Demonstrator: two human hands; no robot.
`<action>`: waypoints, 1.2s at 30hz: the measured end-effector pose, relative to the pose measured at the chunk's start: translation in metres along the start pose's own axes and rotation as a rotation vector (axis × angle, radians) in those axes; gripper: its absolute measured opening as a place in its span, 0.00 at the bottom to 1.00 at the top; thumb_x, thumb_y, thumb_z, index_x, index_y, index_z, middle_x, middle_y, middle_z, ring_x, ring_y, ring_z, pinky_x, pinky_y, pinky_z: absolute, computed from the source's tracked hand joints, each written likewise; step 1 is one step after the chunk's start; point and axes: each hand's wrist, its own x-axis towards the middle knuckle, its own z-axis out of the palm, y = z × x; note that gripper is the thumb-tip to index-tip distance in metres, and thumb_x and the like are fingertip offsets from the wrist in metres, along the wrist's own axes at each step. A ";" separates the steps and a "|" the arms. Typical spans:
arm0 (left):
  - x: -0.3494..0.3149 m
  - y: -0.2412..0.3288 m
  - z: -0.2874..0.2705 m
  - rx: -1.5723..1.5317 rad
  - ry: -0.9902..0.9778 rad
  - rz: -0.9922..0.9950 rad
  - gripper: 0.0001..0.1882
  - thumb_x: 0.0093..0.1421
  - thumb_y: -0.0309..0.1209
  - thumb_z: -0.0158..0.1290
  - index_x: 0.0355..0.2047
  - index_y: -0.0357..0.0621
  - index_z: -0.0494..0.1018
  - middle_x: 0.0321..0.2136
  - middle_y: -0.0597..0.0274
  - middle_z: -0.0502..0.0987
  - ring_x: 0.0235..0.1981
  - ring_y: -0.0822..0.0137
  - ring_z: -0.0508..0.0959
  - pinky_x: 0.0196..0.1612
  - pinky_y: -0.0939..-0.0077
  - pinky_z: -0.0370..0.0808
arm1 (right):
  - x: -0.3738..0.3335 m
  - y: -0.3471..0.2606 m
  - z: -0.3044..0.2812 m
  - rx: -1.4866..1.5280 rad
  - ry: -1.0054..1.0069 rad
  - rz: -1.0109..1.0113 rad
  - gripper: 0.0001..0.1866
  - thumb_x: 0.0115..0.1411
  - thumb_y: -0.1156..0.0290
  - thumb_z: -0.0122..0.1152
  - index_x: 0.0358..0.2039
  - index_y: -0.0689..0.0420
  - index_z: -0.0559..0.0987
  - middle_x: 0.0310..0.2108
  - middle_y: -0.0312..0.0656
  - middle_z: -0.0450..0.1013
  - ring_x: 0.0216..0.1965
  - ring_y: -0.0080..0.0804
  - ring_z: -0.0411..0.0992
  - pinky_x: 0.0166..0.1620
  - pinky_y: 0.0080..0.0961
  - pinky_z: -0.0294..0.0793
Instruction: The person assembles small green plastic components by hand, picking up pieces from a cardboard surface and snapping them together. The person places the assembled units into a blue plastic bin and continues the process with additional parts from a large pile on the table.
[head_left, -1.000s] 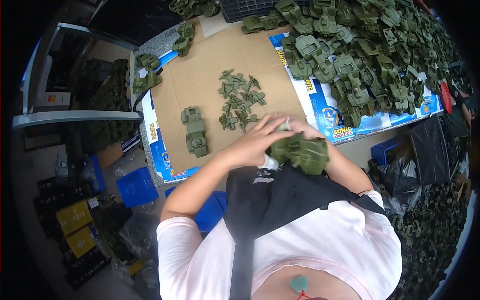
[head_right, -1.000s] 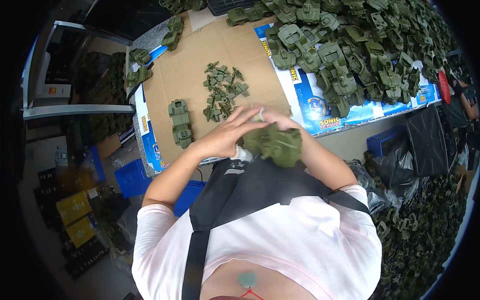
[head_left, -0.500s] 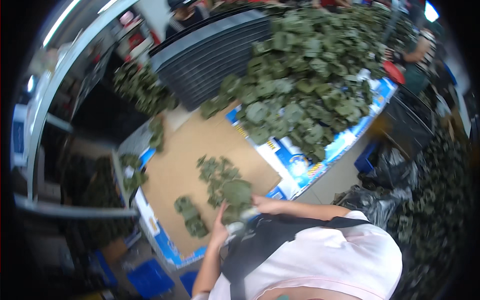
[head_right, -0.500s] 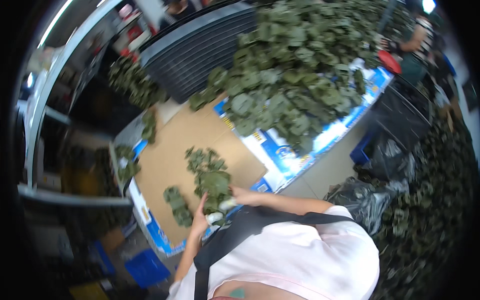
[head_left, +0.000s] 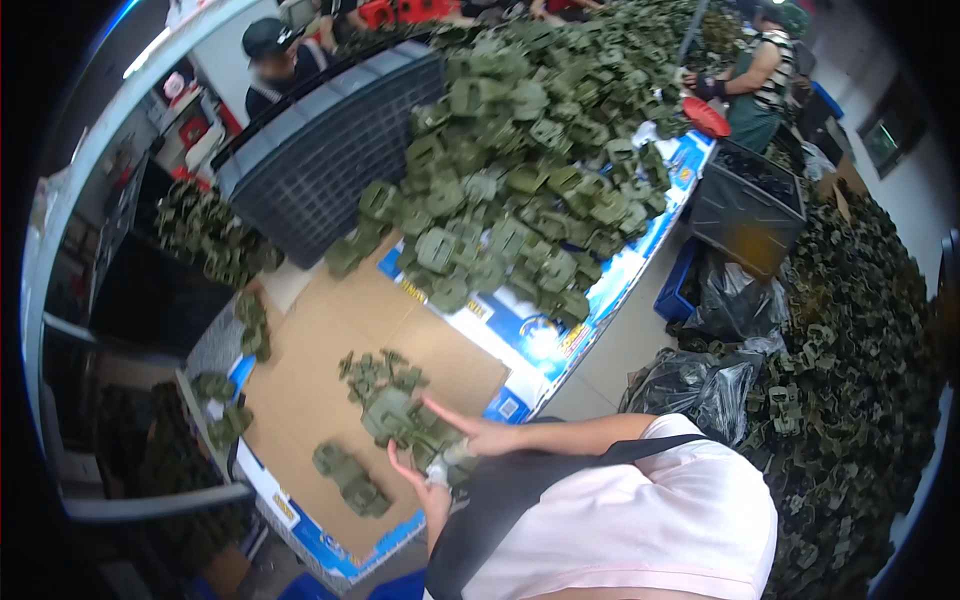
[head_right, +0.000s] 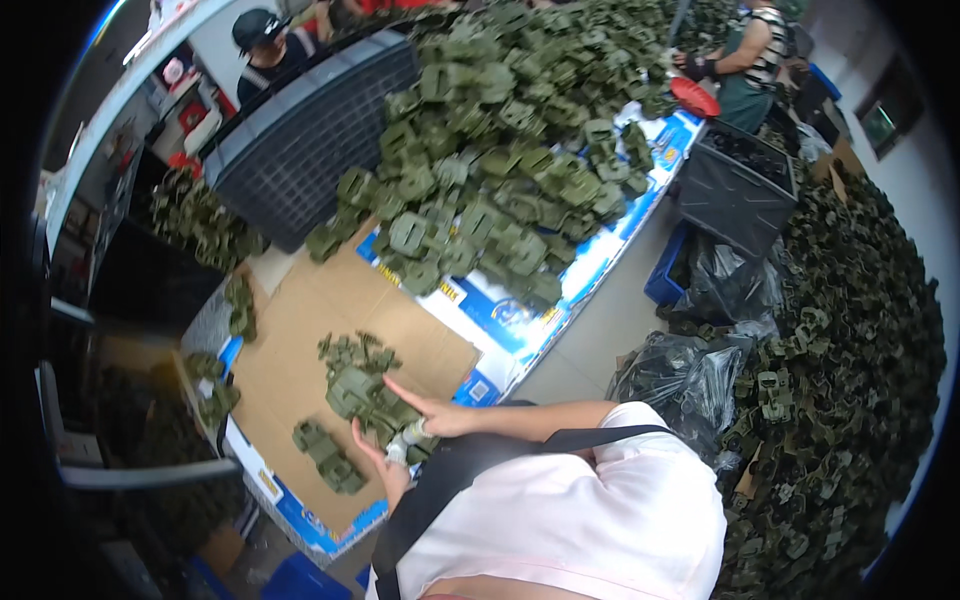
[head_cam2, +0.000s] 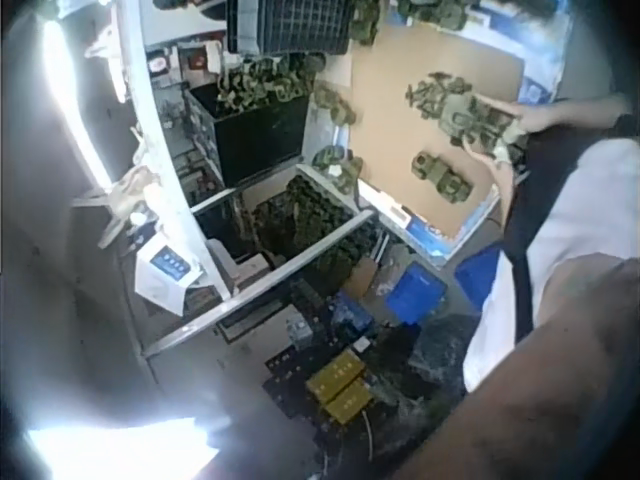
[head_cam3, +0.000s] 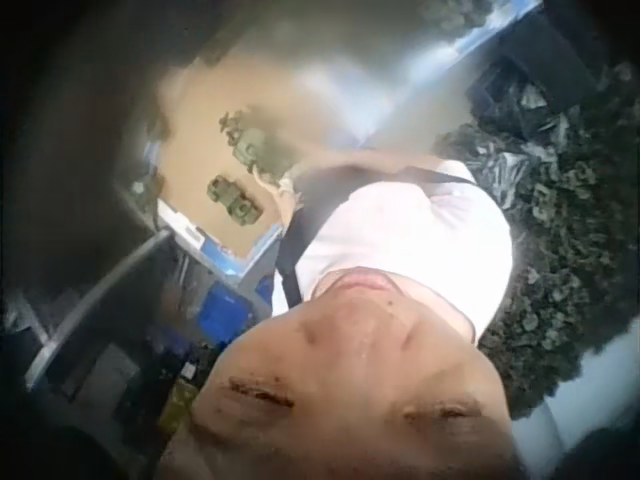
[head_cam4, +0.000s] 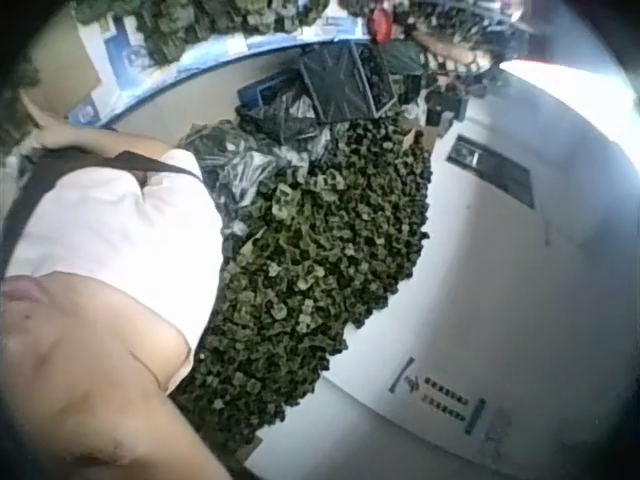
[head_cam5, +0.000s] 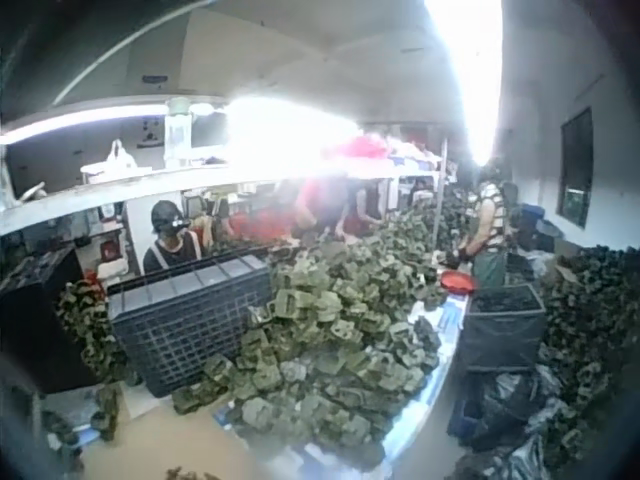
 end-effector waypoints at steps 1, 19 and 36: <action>0.001 -0.004 0.000 -0.002 -0.013 0.049 0.41 0.48 0.18 0.48 0.61 0.49 0.42 0.58 0.50 0.48 0.59 0.57 0.54 0.59 0.67 0.54 | -0.001 -0.006 -0.001 -0.012 -0.004 -0.020 0.48 0.54 0.70 0.56 0.62 0.56 0.31 0.64 0.45 0.25 0.65 0.33 0.26 0.63 0.28 0.32; 0.015 0.019 -0.119 -0.607 0.090 -0.245 0.32 0.55 0.54 0.45 0.50 0.42 0.62 0.42 0.53 0.70 0.40 0.55 0.73 0.45 0.55 0.72 | 0.133 0.055 -0.060 -1.118 0.380 0.007 0.18 0.48 0.74 0.55 0.42 0.52 0.69 0.46 0.51 0.63 0.47 0.48 0.64 0.42 0.39 0.69; 0.048 0.043 -0.064 0.177 -0.252 -0.403 0.30 0.51 0.27 0.56 0.54 0.40 0.58 0.44 0.62 0.69 0.42 0.74 0.69 0.42 0.80 0.68 | 0.050 -0.048 -0.029 -0.889 0.013 -0.197 0.21 0.38 0.81 0.57 0.38 0.54 0.75 0.29 0.48 0.70 0.32 0.46 0.71 0.35 0.36 0.72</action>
